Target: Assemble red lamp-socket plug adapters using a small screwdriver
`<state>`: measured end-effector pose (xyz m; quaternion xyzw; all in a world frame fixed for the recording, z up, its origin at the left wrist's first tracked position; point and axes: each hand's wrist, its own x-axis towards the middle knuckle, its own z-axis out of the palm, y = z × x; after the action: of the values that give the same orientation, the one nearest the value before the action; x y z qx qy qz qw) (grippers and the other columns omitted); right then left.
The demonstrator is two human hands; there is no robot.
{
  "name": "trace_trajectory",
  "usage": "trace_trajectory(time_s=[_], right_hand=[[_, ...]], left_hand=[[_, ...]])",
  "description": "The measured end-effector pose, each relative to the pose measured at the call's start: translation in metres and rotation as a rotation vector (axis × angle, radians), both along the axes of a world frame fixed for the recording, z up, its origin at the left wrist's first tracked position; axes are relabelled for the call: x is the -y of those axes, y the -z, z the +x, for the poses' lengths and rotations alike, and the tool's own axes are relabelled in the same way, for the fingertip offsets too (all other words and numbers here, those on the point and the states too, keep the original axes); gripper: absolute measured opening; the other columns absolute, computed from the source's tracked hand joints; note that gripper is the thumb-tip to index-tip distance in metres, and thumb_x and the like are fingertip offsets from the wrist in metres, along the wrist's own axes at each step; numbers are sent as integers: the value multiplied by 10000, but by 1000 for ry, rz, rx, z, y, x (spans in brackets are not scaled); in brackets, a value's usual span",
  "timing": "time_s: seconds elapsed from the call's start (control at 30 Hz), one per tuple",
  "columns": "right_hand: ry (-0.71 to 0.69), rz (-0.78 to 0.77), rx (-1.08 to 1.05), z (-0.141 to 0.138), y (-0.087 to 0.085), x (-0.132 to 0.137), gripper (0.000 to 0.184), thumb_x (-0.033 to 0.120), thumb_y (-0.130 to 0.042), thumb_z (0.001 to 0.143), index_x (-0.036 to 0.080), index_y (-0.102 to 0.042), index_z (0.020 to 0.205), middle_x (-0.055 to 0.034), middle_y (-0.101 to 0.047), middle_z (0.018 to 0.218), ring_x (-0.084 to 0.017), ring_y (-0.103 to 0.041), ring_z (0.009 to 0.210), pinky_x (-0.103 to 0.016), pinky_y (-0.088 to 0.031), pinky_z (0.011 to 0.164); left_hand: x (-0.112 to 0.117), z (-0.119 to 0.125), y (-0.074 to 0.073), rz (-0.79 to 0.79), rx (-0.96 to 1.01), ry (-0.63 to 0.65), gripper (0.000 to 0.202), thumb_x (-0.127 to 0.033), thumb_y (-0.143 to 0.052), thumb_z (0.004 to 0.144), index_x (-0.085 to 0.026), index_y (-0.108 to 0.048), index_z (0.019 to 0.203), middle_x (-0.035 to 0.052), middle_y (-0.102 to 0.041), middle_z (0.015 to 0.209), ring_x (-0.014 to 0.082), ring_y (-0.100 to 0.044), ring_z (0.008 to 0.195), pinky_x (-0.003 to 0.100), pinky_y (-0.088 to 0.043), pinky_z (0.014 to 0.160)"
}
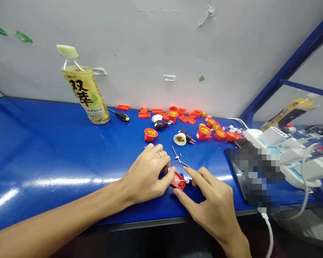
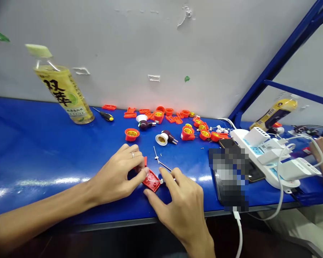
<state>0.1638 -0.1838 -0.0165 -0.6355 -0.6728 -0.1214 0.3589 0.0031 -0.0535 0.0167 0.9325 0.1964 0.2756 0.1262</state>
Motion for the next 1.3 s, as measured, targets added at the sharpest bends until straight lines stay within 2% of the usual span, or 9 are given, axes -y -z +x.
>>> trace_trajectory(time_s=[0.1,0.23,0.47,0.63,0.73,0.83,0.97,1.13,1.3], right_hand=[[-74,8,-49,0,-3,0,381,343,-682,916,188,-636,1261,-43,-638,927,-129,-619,690,-249,-492,569],[-179,45,-8,0,-5,-6,403,237,-683,911,192,-605,1304,-93,-631,1102,-179,-638,896,-310,-559,735],[-294,109,-64,-1,-9,-9,316,50,-652,885,184,-630,1171,-54,-669,971,-159,-625,867,-303,-541,740],[-272,81,-129,0,-10,-6,247,64,-657,890,192,-664,1101,-45,-679,945,-155,-628,837,-299,-536,723],[-251,51,-238,2,-10,-6,220,110,-670,907,207,-691,1103,-27,-680,937,-136,-630,822,-273,-534,720],[-270,-19,-315,5,-13,-6,178,147,-640,941,217,-710,1089,-13,-686,906,-122,-632,791,-249,-526,694],[-305,-107,-390,6,-14,-6,146,189,-607,971,223,-724,1052,-12,-691,886,-130,-641,793,-250,-526,702],[-347,-126,-374,5,-11,-6,205,143,-560,988,232,-705,1101,-12,-674,926,-117,-613,818,-250,-512,731],[-309,-82,-333,3,-8,-4,191,108,-592,964,213,-687,1092,-9,-662,907,-122,-610,828,-264,-511,750]], left_hand=[[3,-1,-2,-57,18,44,227,-183,-517,897,-181,-495,671,-4,-582,672,158,-489,722,353,-352,708],[9,-1,-4,-112,76,120,233,-191,-518,909,-185,-492,678,-10,-594,665,154,-500,722,352,-354,721],[13,0,-2,-127,123,171,205,-196,-539,911,-178,-534,707,-16,-612,677,150,-499,715,345,-344,721],[8,-4,-4,-100,105,203,201,-229,-552,934,-167,-576,745,-2,-628,710,157,-504,743,341,-363,731],[3,-8,-5,18,133,262,120,-257,-617,899,-146,-656,922,35,-661,821,181,-534,812,352,-399,774],[0,-9,-3,144,180,299,228,-269,-653,911,-151,-671,1106,64,-702,946,191,-583,887,362,-436,850],[0,-7,4,206,210,318,171,-260,-637,965,-155,-669,1097,58,-739,966,176,-604,867,343,-452,826],[0,-6,5,130,230,340,100,-219,-619,968,-165,-691,1012,46,-732,890,164,-586,792,330,-435,740],[1,-7,2,-7,200,316,151,-135,-624,863,-146,-708,988,59,-723,924,176,-593,832,342,-430,767]])
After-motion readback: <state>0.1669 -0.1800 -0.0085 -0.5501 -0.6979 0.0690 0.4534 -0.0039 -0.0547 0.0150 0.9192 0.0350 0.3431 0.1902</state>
